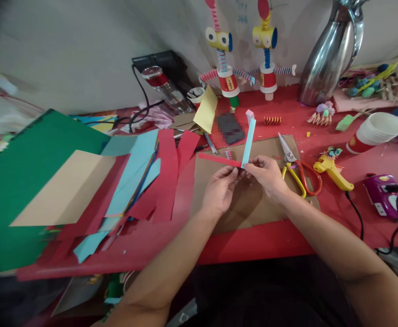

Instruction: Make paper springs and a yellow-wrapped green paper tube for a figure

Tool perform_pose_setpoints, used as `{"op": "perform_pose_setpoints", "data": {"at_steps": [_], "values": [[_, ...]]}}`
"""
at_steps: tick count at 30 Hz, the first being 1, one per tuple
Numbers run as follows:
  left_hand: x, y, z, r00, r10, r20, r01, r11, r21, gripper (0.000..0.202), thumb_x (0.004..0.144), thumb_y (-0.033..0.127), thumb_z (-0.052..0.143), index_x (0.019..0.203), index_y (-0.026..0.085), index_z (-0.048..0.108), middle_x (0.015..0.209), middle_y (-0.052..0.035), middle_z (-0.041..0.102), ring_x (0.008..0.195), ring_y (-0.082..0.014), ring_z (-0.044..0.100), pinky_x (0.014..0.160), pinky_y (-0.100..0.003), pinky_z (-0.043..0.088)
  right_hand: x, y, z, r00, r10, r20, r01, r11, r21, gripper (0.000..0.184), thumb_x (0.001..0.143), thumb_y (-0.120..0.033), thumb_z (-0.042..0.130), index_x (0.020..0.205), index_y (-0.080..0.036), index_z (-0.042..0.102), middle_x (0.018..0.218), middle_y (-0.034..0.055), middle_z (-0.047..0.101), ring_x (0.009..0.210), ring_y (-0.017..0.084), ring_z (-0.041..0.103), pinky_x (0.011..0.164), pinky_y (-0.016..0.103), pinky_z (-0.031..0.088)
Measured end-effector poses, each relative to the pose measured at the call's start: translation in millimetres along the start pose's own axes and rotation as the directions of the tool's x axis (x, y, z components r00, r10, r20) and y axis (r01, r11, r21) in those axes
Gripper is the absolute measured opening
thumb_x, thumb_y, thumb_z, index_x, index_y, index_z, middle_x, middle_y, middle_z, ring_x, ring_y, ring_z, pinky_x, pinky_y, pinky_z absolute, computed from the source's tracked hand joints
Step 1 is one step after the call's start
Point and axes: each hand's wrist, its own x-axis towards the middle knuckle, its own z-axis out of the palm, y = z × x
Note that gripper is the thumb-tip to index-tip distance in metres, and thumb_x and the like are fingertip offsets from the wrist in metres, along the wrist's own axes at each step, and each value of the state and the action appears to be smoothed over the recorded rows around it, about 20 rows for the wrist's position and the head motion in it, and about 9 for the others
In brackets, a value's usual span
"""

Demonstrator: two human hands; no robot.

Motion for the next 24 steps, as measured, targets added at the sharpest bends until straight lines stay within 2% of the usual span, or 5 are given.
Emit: {"op": "perform_pose_setpoints", "data": {"at_steps": [4,7,16,24], "values": [[4.9,4.0,-0.8,0.989,-0.142,-0.050,0.137,0.986,-0.093,0.019,0.071,0.000,0.068,0.064,0.017,0.068,0.067,0.0022,0.069,0.064,-0.0078,0.064,0.076,-0.022,0.055,0.8,-4.2,-1.9,0.997,0.037,0.069,-0.037,0.999,-0.010,0.031,0.050,-0.037,0.087,0.059,-0.019,0.063,0.052,-0.0043,0.060,0.050,0.008,0.052,0.056,0.026,0.043],[5.5,5.3,-0.1,0.980,-0.192,-0.056,0.183,0.973,-0.140,0.022,0.074,-0.003,0.064,0.063,0.016,0.068,0.068,0.0014,0.070,0.064,-0.0065,0.065,0.074,-0.019,0.055,1.2,-4.0,-2.2,0.995,0.046,0.085,-0.046,0.999,-0.002,0.033,0.049,-0.038,0.087,0.057,-0.019,0.062,0.050,-0.0048,0.060,0.049,0.008,0.052,0.055,0.026,0.043],[5.6,3.7,-2.2,0.982,-0.188,-0.001,0.187,0.979,-0.085,0.017,0.069,0.000,0.075,0.065,0.015,0.068,0.069,0.0030,0.068,0.065,-0.0052,0.064,0.075,-0.017,0.054,2.1,-1.7,-4.3,0.993,0.050,0.109,-0.047,0.999,-0.027,0.035,0.049,-0.039,0.089,0.059,-0.019,0.062,0.052,-0.0046,0.061,0.049,0.008,0.054,0.055,0.026,0.043],[5.7,3.9,-1.9,0.974,-0.225,-0.030,0.219,0.966,-0.139,0.022,0.074,-0.004,0.065,0.063,0.015,0.067,0.068,0.0031,0.067,0.065,-0.0046,0.064,0.077,-0.016,0.054,-0.4,-6.7,-4.7,0.987,0.064,0.145,-0.063,0.998,-0.014,0.035,0.049,-0.037,0.090,0.061,-0.018,0.063,0.055,-0.0048,0.062,0.051,0.008,0.053,0.056,0.025,0.042]]}}
